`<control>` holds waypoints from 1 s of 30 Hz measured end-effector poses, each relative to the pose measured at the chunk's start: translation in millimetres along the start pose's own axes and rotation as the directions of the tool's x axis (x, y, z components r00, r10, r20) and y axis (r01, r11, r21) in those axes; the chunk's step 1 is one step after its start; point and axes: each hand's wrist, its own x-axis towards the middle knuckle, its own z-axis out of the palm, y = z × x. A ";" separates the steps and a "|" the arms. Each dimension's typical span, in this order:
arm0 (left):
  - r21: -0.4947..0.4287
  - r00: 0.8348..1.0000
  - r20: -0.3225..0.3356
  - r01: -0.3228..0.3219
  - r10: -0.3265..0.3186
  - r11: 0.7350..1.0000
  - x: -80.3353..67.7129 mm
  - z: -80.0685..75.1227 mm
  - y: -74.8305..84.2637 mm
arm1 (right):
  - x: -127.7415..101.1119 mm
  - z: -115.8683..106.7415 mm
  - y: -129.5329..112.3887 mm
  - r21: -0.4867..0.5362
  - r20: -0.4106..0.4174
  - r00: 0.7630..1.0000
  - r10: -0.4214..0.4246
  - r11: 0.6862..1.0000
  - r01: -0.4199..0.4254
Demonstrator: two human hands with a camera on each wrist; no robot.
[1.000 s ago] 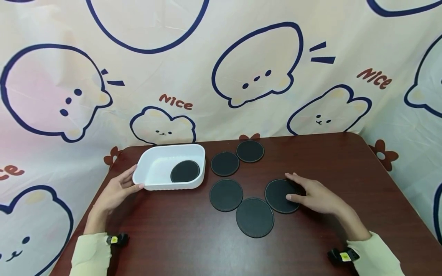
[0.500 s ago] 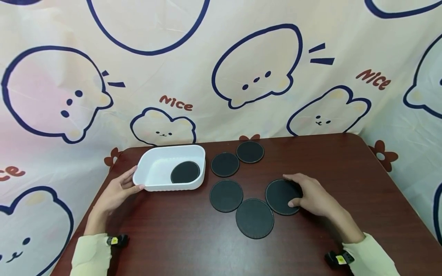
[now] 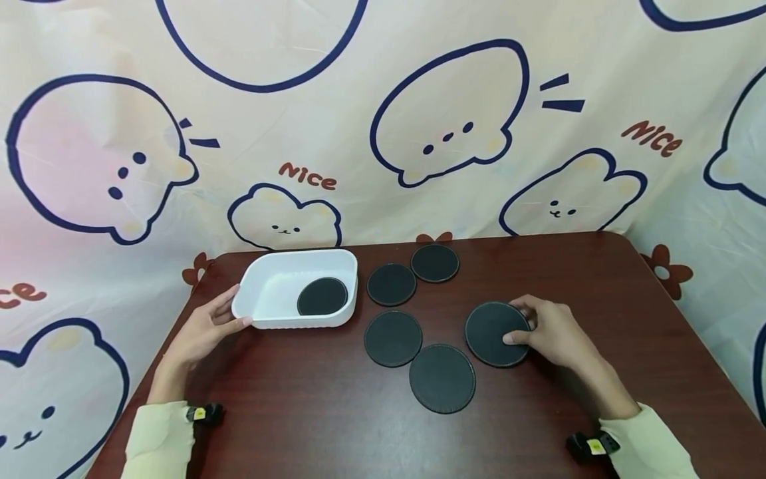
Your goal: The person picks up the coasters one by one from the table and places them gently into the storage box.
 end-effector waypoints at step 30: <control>-0.020 1.000 -0.003 -0.009 0.009 1.000 1.8 0.4 -1.0 | 53.9 0.9 -36.9 0.737 0.185 0.982 0.048 0.654 -0.171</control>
